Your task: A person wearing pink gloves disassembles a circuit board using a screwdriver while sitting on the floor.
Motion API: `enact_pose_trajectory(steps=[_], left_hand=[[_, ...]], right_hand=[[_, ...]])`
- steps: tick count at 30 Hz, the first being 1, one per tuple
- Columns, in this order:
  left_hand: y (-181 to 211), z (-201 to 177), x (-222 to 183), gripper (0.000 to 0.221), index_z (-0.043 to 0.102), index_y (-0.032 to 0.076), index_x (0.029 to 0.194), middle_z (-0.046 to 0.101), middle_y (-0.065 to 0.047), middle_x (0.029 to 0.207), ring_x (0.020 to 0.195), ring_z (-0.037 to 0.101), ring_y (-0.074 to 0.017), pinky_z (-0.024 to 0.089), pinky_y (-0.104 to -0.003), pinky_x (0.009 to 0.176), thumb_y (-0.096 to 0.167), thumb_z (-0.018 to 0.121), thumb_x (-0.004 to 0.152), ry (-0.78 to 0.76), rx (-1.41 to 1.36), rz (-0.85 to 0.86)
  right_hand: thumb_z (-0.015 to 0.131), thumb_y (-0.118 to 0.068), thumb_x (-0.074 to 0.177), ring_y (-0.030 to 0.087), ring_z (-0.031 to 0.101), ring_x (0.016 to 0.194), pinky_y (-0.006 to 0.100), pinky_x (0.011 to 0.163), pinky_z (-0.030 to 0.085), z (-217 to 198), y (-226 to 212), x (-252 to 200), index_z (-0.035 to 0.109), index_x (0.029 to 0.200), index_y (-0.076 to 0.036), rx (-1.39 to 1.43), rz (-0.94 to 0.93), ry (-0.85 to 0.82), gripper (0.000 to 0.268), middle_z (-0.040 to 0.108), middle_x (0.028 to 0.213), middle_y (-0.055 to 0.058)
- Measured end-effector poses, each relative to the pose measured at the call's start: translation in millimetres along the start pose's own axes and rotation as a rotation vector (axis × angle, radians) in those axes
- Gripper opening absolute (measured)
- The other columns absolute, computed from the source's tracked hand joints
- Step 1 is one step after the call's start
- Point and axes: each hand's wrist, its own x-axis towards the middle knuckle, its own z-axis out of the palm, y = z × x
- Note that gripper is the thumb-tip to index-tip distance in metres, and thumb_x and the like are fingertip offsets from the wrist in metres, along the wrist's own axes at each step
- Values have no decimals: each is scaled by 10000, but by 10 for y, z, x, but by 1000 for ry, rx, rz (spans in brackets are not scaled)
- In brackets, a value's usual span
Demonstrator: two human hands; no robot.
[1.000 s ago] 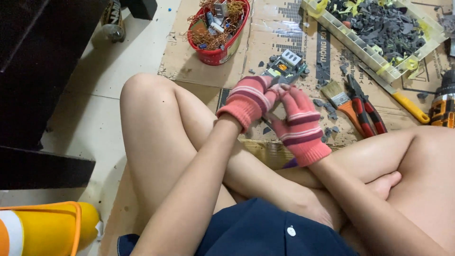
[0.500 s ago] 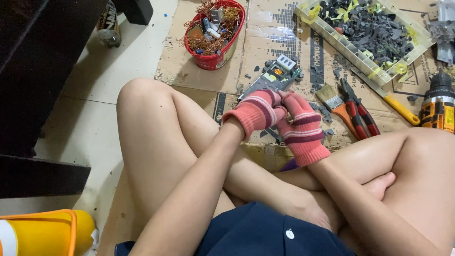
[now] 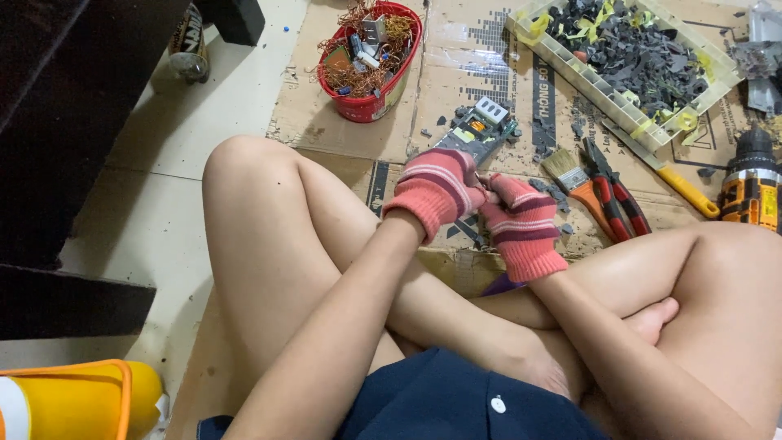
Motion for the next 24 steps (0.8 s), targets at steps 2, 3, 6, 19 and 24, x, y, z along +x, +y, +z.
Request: enact_pose_trajectory(steps=[2, 3, 6, 19, 24], left_hand=[[-16, 31, 16, 260, 755, 215, 1016, 759, -118, 987, 987, 737, -347, 596, -511, 885, 313, 660, 795, 39, -55, 19], [-13, 46, 21, 260, 755, 215, 1016, 759, -118, 987, 987, 737, -347, 596, -511, 885, 313, 660, 795, 39, -55, 18], [-11, 139, 65, 352, 616, 214, 1264, 684, -82, 1184, 1116, 694, -334, 572, -549, 959, 174, 640, 915, 18, -84, 166], [-66, 619, 408, 271, 587, 175, 1196, 685, -54, 1218, 1134, 696, -308, 599, -464, 951, 154, 635, 930, 191, 141, 364], [-48, 588, 358, 271, 597, 179, 1188, 700, -46, 1193, 1097, 712, -314, 604, -479, 939, 232, 635, 925, 203, 160, 333]], right_hand=[[782, -287, 889, 380, 709, 861, 472, 768, 594, -12, -47, 5, 732, 920, -138, 9, 23, -22, 160, 704, 792, 121], [782, -287, 889, 380, 709, 861, 472, 768, 594, 18, -24, 10, 732, 920, -138, 10, 22, -23, 160, 704, 792, 121], [781, -288, 873, 347, 714, 849, 451, 761, 591, 65, 51, -27, 736, 902, -175, -14, 50, -48, 124, 701, 774, 84], [747, -314, 881, 298, 719, 896, 433, 790, 593, 164, 162, 55, 741, 951, -203, -11, 120, -108, 131, 719, 799, 51], [735, -324, 884, 280, 722, 913, 426, 801, 594, 199, 206, 81, 743, 969, -213, -11, 153, -127, 140, 726, 808, 39]])
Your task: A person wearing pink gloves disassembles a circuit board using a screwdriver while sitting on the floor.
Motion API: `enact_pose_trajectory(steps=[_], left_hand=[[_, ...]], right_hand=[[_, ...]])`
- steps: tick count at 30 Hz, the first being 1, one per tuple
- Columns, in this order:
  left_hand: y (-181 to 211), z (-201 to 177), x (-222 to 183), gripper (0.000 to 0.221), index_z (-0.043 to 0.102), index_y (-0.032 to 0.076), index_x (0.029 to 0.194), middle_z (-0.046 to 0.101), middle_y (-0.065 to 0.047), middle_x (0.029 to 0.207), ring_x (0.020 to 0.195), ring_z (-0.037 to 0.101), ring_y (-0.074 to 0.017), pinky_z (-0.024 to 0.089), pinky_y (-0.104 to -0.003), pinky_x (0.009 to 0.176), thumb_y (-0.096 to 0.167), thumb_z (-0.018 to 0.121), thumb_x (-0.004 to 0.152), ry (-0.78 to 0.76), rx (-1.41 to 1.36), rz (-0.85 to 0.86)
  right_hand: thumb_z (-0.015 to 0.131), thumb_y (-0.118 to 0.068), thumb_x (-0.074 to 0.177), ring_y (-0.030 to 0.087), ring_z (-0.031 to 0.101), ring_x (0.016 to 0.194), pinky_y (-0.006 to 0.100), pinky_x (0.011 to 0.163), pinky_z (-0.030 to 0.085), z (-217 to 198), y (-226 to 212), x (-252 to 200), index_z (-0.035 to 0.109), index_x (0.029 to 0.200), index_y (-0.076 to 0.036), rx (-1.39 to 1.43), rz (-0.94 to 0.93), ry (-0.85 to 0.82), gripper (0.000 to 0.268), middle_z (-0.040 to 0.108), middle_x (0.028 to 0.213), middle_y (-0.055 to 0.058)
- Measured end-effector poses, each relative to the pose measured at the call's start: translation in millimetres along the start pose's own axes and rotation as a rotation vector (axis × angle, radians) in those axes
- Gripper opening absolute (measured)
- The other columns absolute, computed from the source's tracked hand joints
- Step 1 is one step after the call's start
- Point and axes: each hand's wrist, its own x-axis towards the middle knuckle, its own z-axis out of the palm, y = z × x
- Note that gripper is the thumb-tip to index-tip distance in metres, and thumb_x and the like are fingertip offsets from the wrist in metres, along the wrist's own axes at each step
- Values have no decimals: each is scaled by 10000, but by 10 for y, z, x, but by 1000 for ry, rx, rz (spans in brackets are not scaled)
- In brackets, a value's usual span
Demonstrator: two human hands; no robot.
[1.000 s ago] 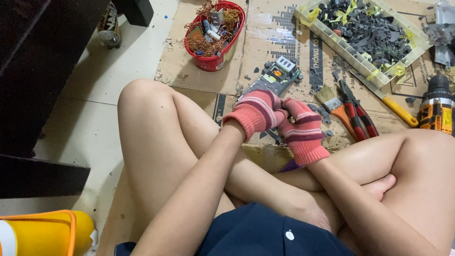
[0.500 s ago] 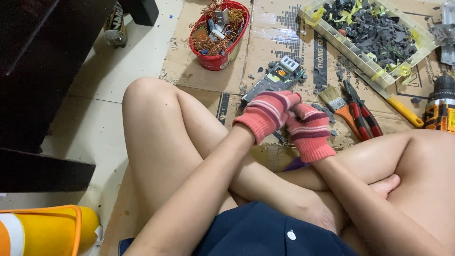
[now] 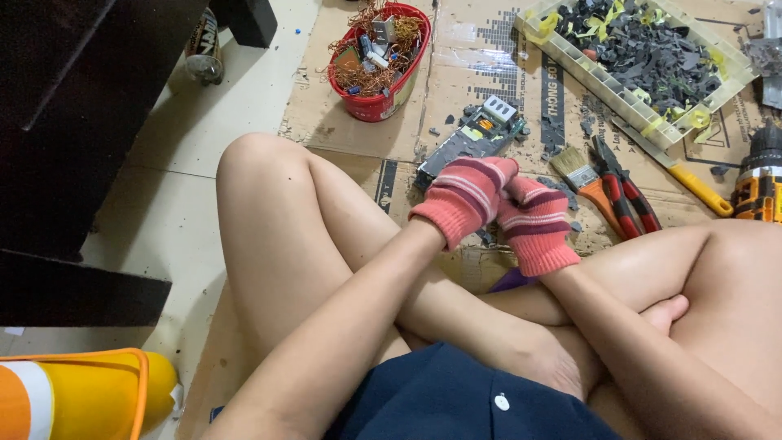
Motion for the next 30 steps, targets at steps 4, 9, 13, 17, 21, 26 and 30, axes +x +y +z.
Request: enact_pose_trajectory(steps=[4, 9, 13, 17, 21, 26, 30], left_hand=[[-8, -37, -25, 235, 608, 202, 1160, 714, -37, 1161, 1079, 720, -309, 607, -470, 917, 253, 624, 931, -22, -52, -43], [-13, -145, -9, 247, 621, 242, 1181, 730, -44, 1160, 1098, 715, -336, 592, -495, 949, 284, 624, 938, -105, -206, -179], [-40, -142, -12, 338, 582, 231, 1210, 668, -49, 1212, 1126, 691, -348, 582, -533, 949, 276, 694, 895, -45, -221, -193], [-128, 8, 3, 285, 620, 239, 1194, 658, -32, 1200, 1137, 674, -331, 572, -514, 996, 271, 640, 912, -21, -41, -57], [-195, 127, 104, 253, 646, 290, 1140, 696, 25, 1158, 1127, 679, -249, 491, -440, 1058, 260, 634, 889, -4, 97, 14], [-133, 122, 147, 250, 635, 266, 1129, 712, 31, 1127, 1133, 657, -226, 416, -433, 1096, 275, 685, 885, -39, 166, 24], [-171, 274, 141, 353, 608, 254, 1237, 682, 11, 1247, 1233, 614, -223, 390, -456, 1152, 288, 700, 898, 28, 260, 107]], right_hand=[[723, -334, 887, 262, 724, 930, 420, 812, 594, 41, 11, 15, 745, 987, -223, 2, 29, -24, 151, 733, 817, 28], [711, -343, 890, 244, 726, 947, 413, 822, 595, -61, -72, -34, 747, 1005, -233, -7, 71, -30, 163, 739, 826, 16], [746, -241, 837, 304, 727, 997, 451, 900, 568, -427, -517, -108, 616, 1226, -227, 136, 286, -7, 410, 770, 955, 72], [730, -223, 853, 198, 741, 971, 415, 924, 549, -551, -667, -167, 445, 1338, -316, 199, 408, -92, 571, 769, 875, -32], [704, -105, 848, 318, 747, 922, 477, 829, 584, -490, -572, -157, 475, 1333, -195, 246, 275, -73, 544, 763, 849, 122], [812, -324, 777, 342, 725, 995, 504, 904, 588, -344, -374, -97, 461, 1297, -267, 107, 285, -163, 631, 766, 955, 119], [813, -330, 770, 388, 720, 994, 524, 901, 582, -361, -399, -86, 451, 1262, -259, 35, 293, -174, 615, 759, 980, 161]])
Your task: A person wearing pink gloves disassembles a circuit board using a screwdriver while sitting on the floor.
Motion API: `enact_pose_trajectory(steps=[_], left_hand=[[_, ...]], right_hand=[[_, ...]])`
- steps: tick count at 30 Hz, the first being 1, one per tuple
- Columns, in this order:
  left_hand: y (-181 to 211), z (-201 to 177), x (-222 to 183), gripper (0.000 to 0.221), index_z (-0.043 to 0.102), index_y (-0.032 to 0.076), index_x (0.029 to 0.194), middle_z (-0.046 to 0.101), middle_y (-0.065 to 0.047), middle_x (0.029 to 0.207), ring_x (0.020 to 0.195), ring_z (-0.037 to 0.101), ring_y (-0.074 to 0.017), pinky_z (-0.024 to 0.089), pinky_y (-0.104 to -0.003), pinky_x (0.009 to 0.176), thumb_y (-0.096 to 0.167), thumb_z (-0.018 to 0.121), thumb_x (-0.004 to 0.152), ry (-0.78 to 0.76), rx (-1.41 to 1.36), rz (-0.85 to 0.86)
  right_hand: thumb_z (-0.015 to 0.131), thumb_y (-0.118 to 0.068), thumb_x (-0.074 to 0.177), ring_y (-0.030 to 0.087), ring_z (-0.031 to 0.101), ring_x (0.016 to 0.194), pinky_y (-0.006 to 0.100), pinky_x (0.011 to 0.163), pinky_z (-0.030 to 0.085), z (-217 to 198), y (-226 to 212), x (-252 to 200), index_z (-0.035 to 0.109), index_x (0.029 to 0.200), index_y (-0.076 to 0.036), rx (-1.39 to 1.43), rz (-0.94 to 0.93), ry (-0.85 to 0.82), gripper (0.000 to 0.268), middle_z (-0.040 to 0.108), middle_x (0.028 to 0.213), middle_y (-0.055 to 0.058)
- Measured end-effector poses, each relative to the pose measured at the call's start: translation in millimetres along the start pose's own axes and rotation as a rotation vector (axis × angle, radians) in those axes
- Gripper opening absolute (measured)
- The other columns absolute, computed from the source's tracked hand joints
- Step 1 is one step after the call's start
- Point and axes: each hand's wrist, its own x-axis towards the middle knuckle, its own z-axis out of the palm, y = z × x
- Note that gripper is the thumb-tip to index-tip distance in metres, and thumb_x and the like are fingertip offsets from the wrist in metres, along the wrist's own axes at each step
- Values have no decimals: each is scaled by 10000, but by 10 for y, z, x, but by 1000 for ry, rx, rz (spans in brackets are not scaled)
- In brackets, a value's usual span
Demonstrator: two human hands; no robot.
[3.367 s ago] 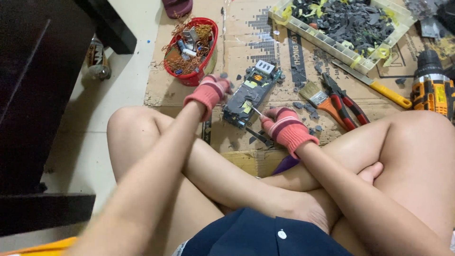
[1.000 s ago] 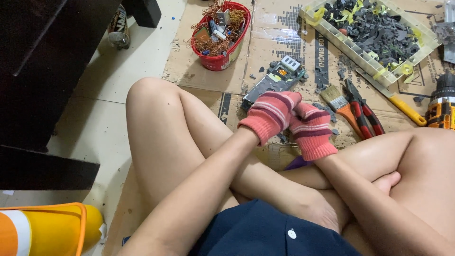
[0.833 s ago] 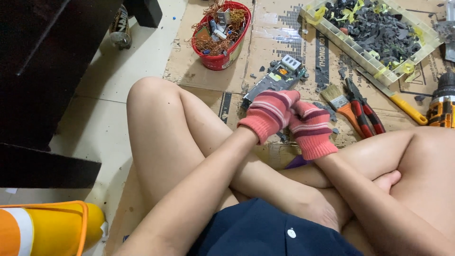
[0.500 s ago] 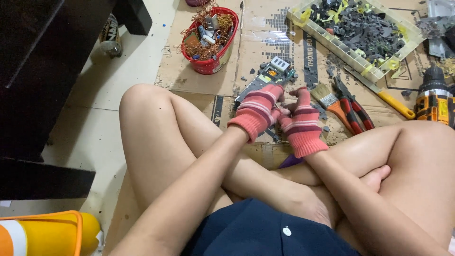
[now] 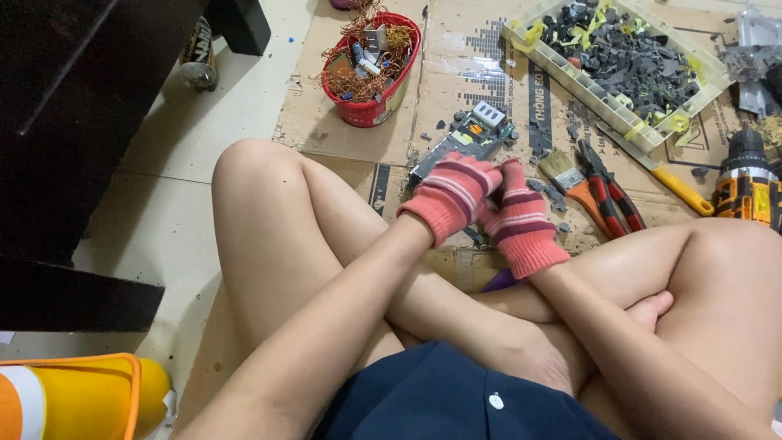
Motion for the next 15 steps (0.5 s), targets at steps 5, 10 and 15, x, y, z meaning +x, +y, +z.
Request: enact_pose_trajectory(steps=[5, 10, 15], left_hand=[[11, 89, 30, 351, 608, 226, 1215, 706, -25, 1174, 1133, 662, -275, 426, -488, 1098, 229, 698, 876, -8, 44, 75], [-22, 292, 104, 316, 608, 236, 1179, 701, -11, 1143, 1106, 665, -256, 437, -470, 1082, 315, 697, 885, 27, 5, 78], [73, 268, 106, 277, 614, 224, 1154, 697, -10, 1129, 1099, 662, -243, 444, -451, 1066, 275, 690, 892, 87, -7, 138]], right_hand=[[800, -310, 757, 385, 714, 1015, 518, 906, 586, 43, -3, 32, 503, 1234, -234, -40, -5, -55, 567, 748, 973, 159], [790, -289, 767, 389, 703, 1056, 510, 912, 598, -331, -120, 65, 527, 1268, -192, -142, -86, -177, 575, 741, 1018, 184], [780, -267, 776, 393, 692, 1097, 502, 919, 609, -580, -5, 137, 551, 1302, -150, -240, -135, -292, 586, 734, 1064, 209]])
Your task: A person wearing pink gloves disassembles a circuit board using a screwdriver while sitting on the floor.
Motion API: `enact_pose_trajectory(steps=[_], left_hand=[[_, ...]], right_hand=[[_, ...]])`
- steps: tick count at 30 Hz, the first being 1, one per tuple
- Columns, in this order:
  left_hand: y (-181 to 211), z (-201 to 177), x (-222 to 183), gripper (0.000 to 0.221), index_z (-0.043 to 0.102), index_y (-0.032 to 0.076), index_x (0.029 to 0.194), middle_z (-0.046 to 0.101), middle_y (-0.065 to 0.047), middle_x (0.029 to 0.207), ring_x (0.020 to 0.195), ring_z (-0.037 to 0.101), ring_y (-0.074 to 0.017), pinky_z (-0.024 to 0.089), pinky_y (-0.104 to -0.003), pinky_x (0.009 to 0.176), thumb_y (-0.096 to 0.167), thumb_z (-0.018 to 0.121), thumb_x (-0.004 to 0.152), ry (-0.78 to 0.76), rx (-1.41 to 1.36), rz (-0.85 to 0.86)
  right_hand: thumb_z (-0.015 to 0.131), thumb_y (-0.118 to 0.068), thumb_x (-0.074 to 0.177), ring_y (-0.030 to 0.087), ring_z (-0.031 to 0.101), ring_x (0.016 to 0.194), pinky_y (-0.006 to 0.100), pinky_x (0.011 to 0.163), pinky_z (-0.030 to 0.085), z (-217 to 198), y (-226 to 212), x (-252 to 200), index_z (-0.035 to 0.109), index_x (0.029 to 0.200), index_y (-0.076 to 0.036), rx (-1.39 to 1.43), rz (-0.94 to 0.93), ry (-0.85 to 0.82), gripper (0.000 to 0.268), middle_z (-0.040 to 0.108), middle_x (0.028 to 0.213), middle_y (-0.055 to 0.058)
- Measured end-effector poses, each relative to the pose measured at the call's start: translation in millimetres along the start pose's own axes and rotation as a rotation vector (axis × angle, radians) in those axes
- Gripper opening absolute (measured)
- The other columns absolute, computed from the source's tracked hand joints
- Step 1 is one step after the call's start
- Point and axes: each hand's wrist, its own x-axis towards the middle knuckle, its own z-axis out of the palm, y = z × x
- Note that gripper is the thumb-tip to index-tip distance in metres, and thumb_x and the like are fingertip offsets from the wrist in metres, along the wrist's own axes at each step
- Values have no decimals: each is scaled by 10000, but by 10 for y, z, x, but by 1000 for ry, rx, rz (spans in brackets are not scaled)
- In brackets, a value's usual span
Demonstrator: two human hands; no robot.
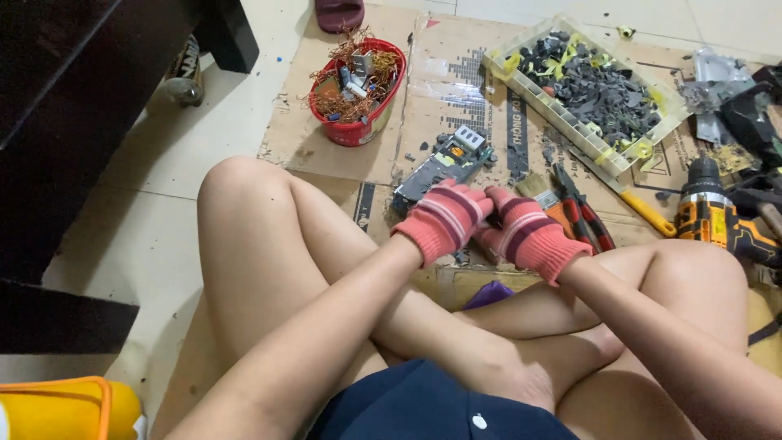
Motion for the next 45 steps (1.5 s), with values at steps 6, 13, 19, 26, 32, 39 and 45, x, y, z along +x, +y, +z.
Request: enact_pose_trajectory(steps=[6, 13, 19, 26, 32, 39, 45], left_hand=[[134, -73, -43, 297, 626, 231, 1163, 691, -4, 1164, 1142, 648, -221, 430, -443, 1091, 310, 718, 892, -25, 51, 71], [96, 112, -128, 218, 632, 219, 1030, 683, -15, 1016, 1007, 679, -227, 467, -422, 1017, 317, 709, 851, 233, 30, 233], [35, 249, -138, 151, 642, 203, 977, 674, -27, 937, 944, 691, -224, 486, -414, 973, 293, 671, 859, 303, 26, 293], [-31, -140, -116, 194, 644, 228, 1034, 699, -6, 904, 924, 726, -223, 483, -404, 976, 372, 515, 1027, 14, -103, -32], [-137, 168, -129, 154, 638, 231, 1017, 686, -31, 888, 892, 720, -259, 508, -437, 919, 370, 588, 971, 176, -62, -14], [-76, -395, -140, 206, 679, 155, 1027, 701, -29, 905, 841, 625, -240, 484, -439, 947, 333, 620, 940, -113, -132, -306], [-312, -368, -353, 370, 631, 152, 1092, 666, -54, 1013, 959, 598, -257, 471, -436, 985, 447, 656, 868, -180, -161, -486]], right_hand=[[727, -236, 843, 384, 681, 1148, 493, 945, 605, 127, 217, -68, 542, 1346, -166, -107, -2, -72, 540, 728, 1143, 185], [743, -289, 839, 386, 713, 1047, 494, 849, 616, 262, 288, -164, 611, 1204, -172, -78, -37, 68, 406, 745, 1020, 160], [741, -386, 834, 314, 741, 1022, 429, 858, 621, 229, 196, -197, 614, 1146, -209, -117, 10, 31, 381, 758, 979, 101], [719, -154, 907, 356, 737, 845, 465, 679, 633, -133, 207, -224, 688, 1144, -88, 684, 374, -20, 248, 726, 947, 201], [563, -5, 941, 394, 572, 1101, 529, 915, 520, -543, 794, 199, 565, 1334, 1, 1755, 605, 229, 393, 576, 1247, 272], [301, -381, 1082, 259, 532, 1453, 564, 1211, 374, -1502, 740, 309, 388, 1572, -241, 1336, 686, 318, 517, 383, 1636, 61], [712, 6, 750, 442, 745, 862, 629, 724, 602, -386, 946, 368, 828, 897, -88, 4, 411, -15, 209, 766, 891, 220]])
